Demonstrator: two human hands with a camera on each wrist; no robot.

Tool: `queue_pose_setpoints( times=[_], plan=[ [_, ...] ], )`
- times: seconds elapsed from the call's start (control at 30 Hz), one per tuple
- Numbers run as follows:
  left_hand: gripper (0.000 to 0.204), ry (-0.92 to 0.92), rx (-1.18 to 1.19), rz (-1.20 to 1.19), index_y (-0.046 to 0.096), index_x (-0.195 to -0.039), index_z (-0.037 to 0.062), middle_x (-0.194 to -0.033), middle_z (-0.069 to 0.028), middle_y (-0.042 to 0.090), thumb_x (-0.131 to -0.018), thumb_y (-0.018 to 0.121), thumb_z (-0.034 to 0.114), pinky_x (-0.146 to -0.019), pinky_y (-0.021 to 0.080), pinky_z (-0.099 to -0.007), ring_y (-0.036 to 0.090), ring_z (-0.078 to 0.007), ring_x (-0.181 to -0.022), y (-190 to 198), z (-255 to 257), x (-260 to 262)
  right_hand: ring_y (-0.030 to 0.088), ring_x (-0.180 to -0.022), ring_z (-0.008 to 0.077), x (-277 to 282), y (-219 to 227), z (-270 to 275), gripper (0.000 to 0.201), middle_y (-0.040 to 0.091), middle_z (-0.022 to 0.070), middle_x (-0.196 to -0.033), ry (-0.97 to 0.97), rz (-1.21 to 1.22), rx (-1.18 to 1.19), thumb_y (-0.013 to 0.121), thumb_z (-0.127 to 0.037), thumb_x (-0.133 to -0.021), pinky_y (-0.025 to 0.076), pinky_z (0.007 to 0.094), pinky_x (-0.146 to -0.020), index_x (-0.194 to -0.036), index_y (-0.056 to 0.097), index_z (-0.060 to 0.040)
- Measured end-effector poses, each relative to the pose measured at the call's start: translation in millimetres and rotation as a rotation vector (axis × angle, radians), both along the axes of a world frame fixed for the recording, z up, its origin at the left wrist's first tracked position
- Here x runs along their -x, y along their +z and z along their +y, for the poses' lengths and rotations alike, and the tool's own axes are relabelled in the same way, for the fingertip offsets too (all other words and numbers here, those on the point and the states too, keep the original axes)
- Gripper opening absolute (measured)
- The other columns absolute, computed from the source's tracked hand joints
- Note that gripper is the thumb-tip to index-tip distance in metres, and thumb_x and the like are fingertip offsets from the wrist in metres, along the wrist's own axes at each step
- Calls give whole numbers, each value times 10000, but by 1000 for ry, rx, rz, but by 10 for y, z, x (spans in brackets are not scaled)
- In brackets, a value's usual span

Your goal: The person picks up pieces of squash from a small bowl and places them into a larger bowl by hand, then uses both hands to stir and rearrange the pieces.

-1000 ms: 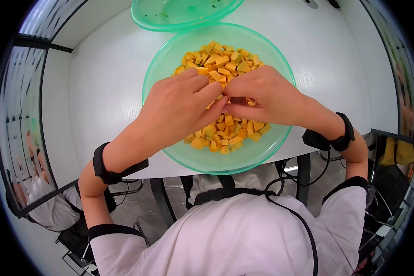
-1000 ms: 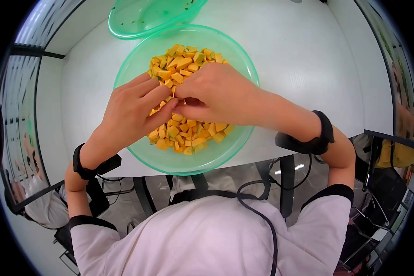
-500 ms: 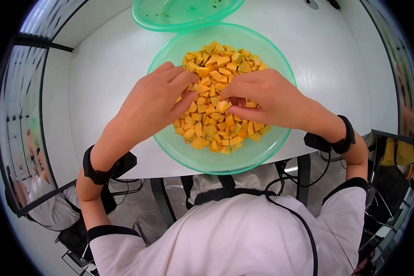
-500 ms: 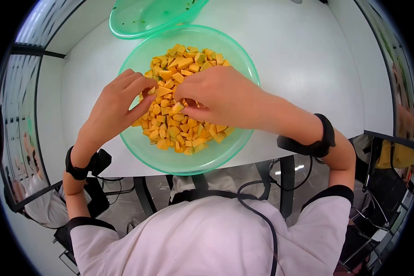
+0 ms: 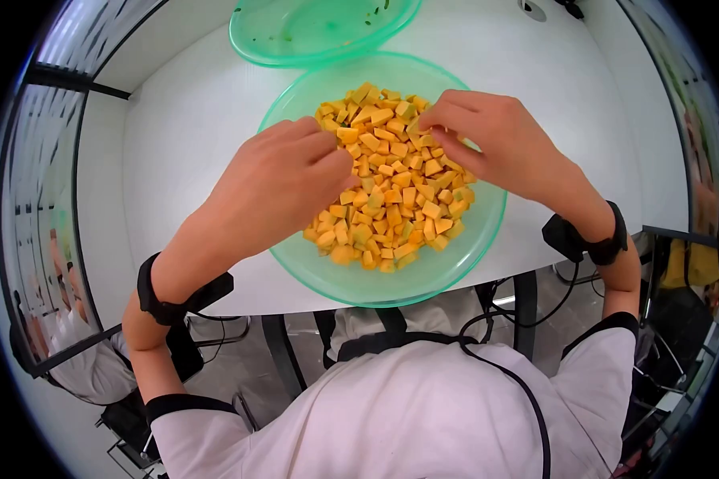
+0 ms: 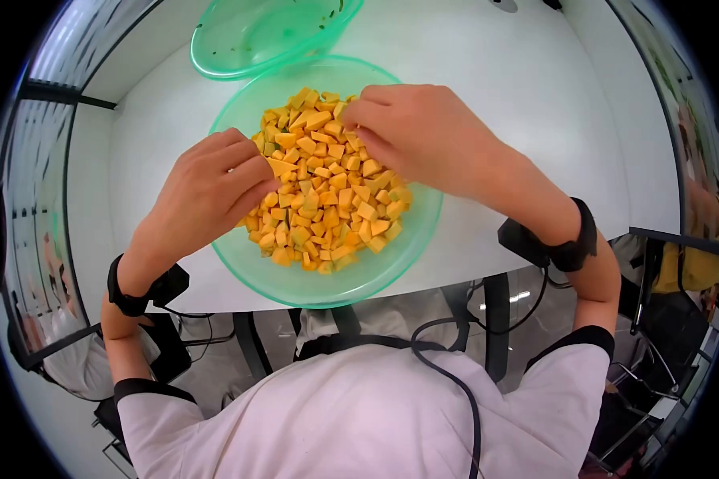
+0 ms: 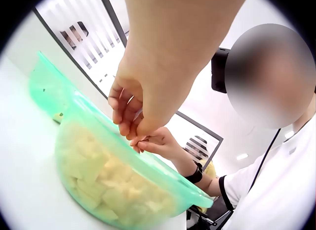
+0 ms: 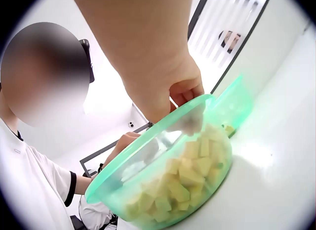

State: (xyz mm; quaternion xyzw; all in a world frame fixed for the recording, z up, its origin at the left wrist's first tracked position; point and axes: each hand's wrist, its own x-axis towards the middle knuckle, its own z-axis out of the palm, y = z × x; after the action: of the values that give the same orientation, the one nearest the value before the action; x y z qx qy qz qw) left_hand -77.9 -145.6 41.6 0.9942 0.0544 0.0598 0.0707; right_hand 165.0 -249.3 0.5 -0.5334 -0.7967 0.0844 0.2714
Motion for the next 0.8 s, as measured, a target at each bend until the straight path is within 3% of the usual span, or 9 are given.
queue_pose_setpoints(
  times=[0.17,0.3,0.37,0.4,0.5,0.67,0.8],
  plan=[
    [174,-159,40,108,525,-765,58,-768,-51,519,-832,656,150,-667,459,-353,523,-232,-768,85,3,-171,598,-698,228,-82,33,59,126,616,52,-831,90,22,16,585,-21,-850,476,317,-617,-971,605,-52],
    [155,-255,-8,49,546,-907,54,-938,-71,533,-818,649,128,-734,480,-363,553,-237,-858,-27,-18,-419,597,-695,230,-116,-15,168,137,614,69,-829,125,112,-29,559,1,-857,468,318,-610,-980,597,-46],
    [228,-288,5,0,553,-1007,51,-1042,-84,526,-806,644,107,-773,490,-363,566,-239,-917,-121,-40,-520,595,-692,231,-118,-19,205,144,608,79,-828,120,179,-44,550,12,-856,467,318,-605,-982,595,-44],
    [394,-306,7,114,538,-1144,35,-1138,-95,507,-765,639,77,-836,489,-347,565,-243,-1008,-114,-55,-565,597,-698,237,-124,12,209,173,604,99,-831,106,214,51,528,32,-852,478,314,-615,-999,589,-36],
    [478,-410,-120,-15,530,-1194,23,-1138,-101,514,-734,644,80,-879,475,-339,554,-245,-1046,-261,-58,-691,597,-699,243,-104,-32,216,201,601,112,-829,27,283,91,513,48,-844,492,309,-628,-1016,581,-29],
    [515,-375,-120,42,506,-1251,31,-1214,-97,507,-789,665,195,-983,404,-386,483,-284,-1146,-322,-116,-739,616,-768,298,-37,-77,142,216,611,138,-878,-2,194,53,477,0,-867,507,351,-687,-1067,557,-20],
    [507,-373,-57,91,515,-1244,53,-1209,-99,506,-802,674,246,-979,403,-388,481,-280,-1146,-283,-102,-754,618,-774,292,-47,-121,167,211,619,134,-885,13,229,69,465,-19,-875,507,348,-700,-1064,559,-11]
  ],
)
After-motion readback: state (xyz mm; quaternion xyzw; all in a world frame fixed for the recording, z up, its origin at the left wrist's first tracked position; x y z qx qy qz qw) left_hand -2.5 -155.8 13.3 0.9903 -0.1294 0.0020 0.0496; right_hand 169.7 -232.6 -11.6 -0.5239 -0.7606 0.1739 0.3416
